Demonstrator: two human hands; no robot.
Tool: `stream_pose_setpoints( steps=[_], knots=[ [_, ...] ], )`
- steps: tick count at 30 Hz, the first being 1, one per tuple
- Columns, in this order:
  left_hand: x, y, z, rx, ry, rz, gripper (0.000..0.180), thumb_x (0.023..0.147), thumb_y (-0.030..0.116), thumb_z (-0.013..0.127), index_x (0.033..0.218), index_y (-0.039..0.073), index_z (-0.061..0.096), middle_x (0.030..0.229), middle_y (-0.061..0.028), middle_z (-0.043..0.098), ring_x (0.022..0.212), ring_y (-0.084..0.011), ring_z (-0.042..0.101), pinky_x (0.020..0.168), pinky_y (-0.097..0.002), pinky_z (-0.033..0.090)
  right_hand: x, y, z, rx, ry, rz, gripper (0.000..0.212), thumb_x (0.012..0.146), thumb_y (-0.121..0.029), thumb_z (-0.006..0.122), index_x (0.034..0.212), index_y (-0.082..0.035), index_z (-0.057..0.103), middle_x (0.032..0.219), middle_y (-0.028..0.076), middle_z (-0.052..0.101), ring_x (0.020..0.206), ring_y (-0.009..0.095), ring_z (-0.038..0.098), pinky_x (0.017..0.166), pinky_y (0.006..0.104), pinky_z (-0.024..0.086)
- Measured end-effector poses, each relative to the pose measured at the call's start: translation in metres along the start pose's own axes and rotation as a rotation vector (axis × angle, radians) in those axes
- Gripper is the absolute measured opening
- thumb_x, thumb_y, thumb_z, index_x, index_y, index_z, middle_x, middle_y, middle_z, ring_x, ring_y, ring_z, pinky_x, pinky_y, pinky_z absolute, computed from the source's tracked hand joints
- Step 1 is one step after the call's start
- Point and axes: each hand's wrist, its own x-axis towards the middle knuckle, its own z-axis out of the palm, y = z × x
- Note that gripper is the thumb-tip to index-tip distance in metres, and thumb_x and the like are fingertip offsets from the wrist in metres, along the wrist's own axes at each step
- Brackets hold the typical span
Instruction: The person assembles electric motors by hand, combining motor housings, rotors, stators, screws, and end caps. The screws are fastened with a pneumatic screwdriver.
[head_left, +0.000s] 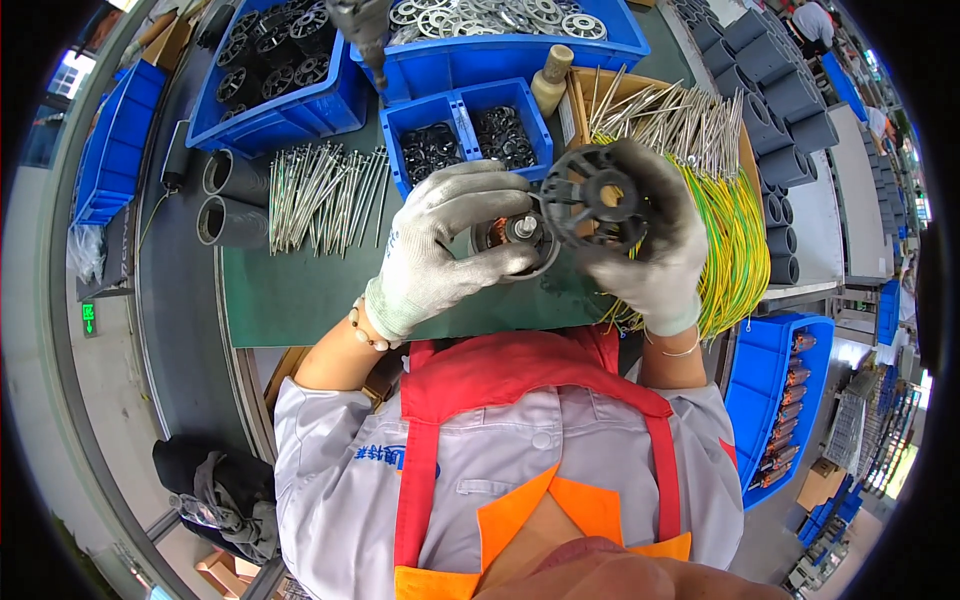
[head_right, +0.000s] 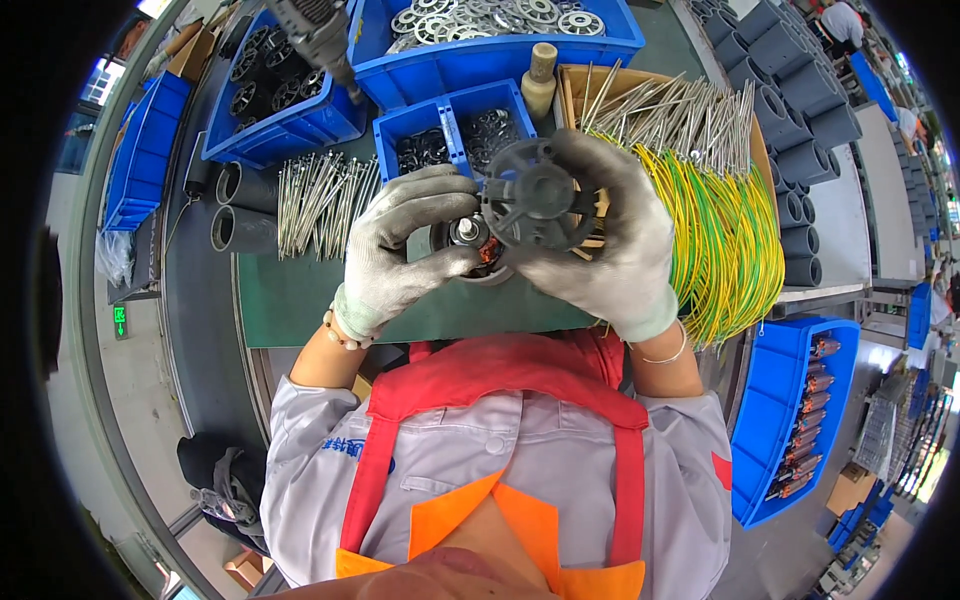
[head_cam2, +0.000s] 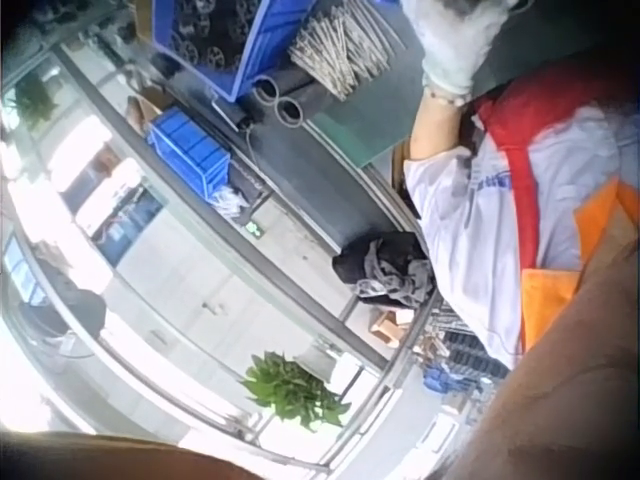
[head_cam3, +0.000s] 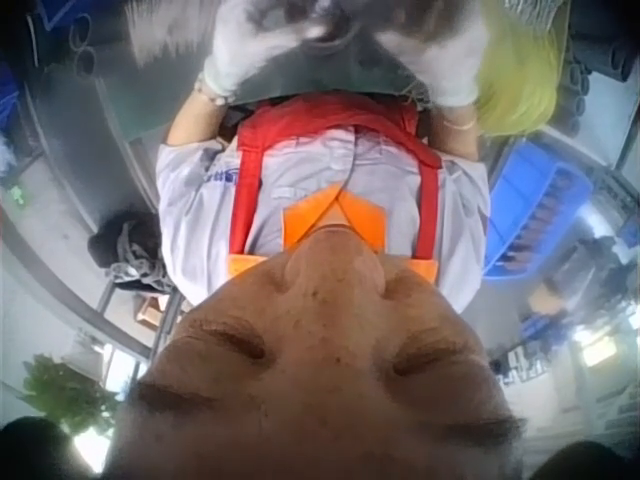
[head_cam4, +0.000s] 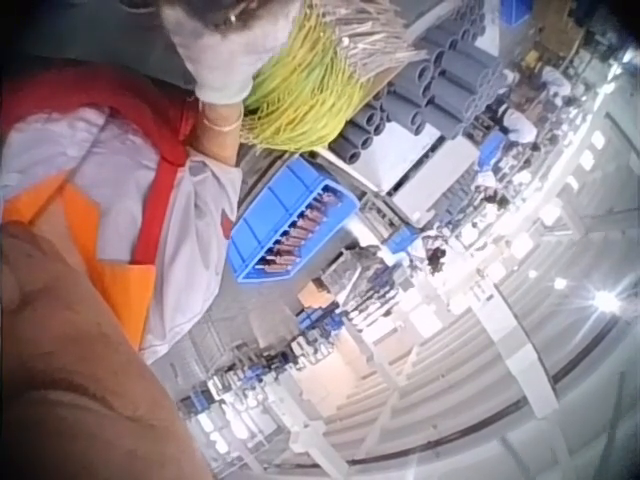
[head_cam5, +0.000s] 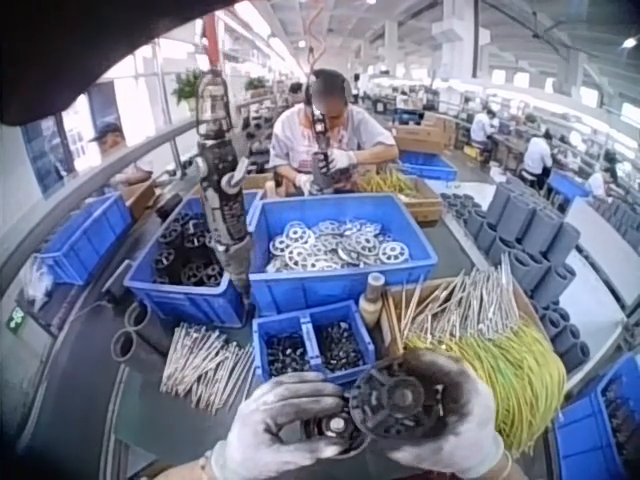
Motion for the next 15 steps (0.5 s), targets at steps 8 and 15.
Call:
stream_pose_setpoints(
  steps=[8, 15],
  knots=[
    [-0.013, -0.007, 0.003, -0.315, 0.230, 0.002, 0.101, 0.069, 0.051, 0.084, 0.142, -0.005, 0.041, 0.143, -0.0211, 0.046, 0.133, -0.0313, 0.046, 0.112, -0.0426, 0.033, 0.021, -0.008, 0.005, 0.261, -0.214, -0.039, 0.080, 0.055, -0.021, 0.090, 0.126, -0.001, 0.059, 0.122, 0.020, 0.061, 0.111, 0.031, 0.063, 0.092, 0.0394, 0.052],
    [-0.010, -0.003, 0.005, 0.117, 0.264, 0.184, 0.056, 0.067, 0.033, 0.085, 0.112, 0.005, 0.068, 0.122, -0.0135, 0.063, 0.120, -0.0364, 0.055, 0.102, -0.0480, 0.041, 0.013, -0.009, 0.003, 0.508, 0.060, 0.142, 0.083, 0.057, -0.008, 0.085, 0.131, 0.004, 0.052, 0.127, 0.015, 0.058, 0.114, 0.024, 0.060, 0.097, 0.0359, 0.050]
  ],
)
